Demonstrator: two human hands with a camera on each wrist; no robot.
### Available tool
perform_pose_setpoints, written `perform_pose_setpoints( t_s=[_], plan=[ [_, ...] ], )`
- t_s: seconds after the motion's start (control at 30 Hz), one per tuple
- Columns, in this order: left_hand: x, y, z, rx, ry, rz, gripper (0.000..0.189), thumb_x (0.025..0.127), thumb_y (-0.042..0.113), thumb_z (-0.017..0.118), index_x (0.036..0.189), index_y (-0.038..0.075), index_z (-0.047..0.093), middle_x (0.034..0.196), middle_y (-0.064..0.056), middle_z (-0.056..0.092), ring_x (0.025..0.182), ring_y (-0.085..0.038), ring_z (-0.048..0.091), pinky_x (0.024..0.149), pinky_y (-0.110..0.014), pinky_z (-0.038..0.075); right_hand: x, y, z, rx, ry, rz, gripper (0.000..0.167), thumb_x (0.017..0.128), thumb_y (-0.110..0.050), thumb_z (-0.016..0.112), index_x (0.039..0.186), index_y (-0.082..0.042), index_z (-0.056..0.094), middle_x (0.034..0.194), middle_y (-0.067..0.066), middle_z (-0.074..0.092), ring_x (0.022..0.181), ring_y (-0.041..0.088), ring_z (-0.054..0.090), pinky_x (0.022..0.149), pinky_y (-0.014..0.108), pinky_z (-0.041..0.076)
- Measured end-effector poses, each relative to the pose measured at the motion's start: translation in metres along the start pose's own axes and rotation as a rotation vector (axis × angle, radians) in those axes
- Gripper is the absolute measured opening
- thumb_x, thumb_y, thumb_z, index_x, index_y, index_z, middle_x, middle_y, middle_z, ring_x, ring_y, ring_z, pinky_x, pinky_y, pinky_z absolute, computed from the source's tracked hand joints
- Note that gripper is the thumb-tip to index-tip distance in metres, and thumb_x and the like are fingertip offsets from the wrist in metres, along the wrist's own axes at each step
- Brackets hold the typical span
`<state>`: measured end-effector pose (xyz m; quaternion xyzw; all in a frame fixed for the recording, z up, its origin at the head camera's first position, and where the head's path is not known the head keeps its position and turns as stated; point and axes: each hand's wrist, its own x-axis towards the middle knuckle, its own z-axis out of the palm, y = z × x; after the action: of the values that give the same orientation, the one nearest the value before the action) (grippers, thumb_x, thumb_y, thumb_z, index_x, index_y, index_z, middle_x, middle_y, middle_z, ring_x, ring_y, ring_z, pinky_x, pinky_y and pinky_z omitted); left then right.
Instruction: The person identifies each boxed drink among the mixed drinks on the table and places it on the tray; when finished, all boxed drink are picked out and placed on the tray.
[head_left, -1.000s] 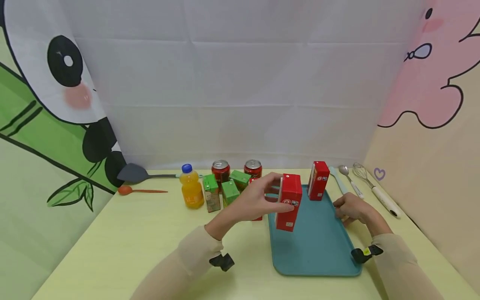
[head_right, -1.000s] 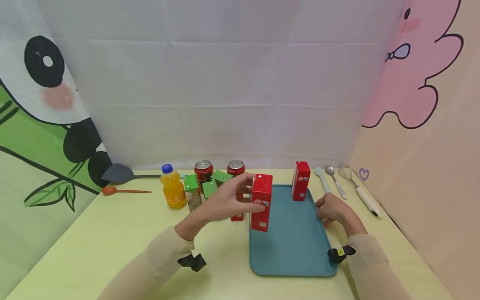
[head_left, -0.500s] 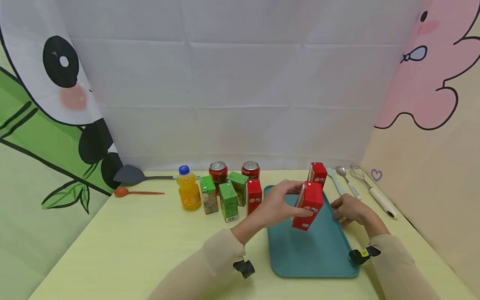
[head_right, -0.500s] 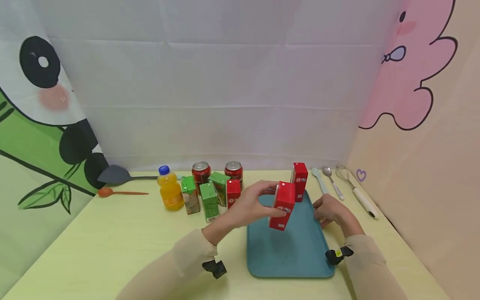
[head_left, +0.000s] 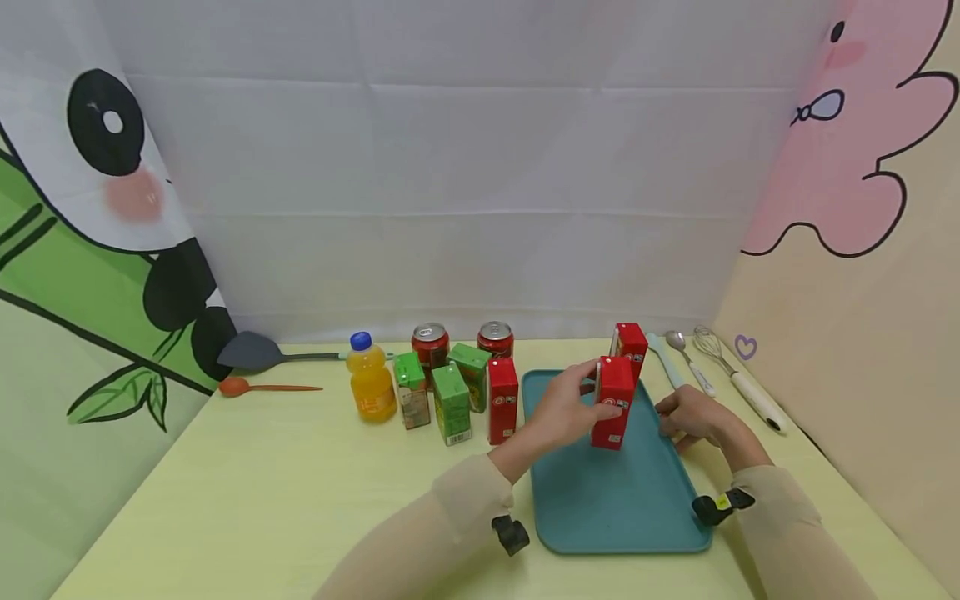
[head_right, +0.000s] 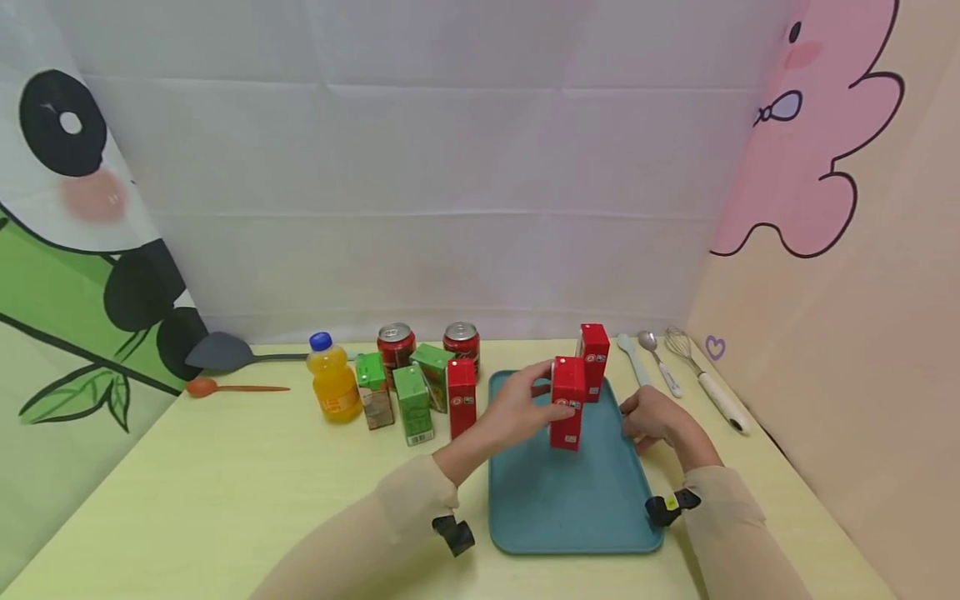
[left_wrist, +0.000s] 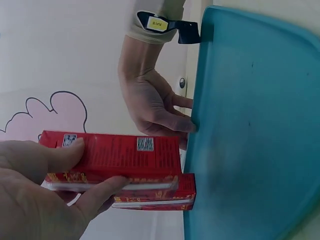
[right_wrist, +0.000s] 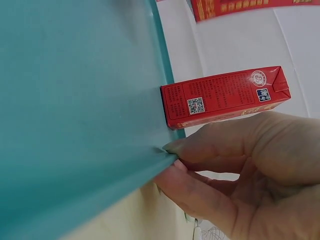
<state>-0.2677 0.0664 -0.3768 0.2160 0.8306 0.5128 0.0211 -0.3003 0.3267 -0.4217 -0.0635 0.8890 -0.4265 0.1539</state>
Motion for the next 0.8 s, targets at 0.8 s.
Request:
perform_pose_setpoints(
  t_s=[0.8],
  plan=[
    [0.046,-0.024,0.029,0.047,0.174,-0.062,0.047,0.088,0.015,0.079,0.13,0.01,0.059,0.115,-0.005,0.06,0.109,-0.018,0.058,0.084,-0.033,0.056,-0.002,-0.004,-0.003,0.01,-0.002,0.019,0.049,0.085,0.01,0.062,0.13,0.025,0.048,0.12,0.032,0.06,0.092,0.028,0.061,0.066,0.043,0.061]
  ],
)
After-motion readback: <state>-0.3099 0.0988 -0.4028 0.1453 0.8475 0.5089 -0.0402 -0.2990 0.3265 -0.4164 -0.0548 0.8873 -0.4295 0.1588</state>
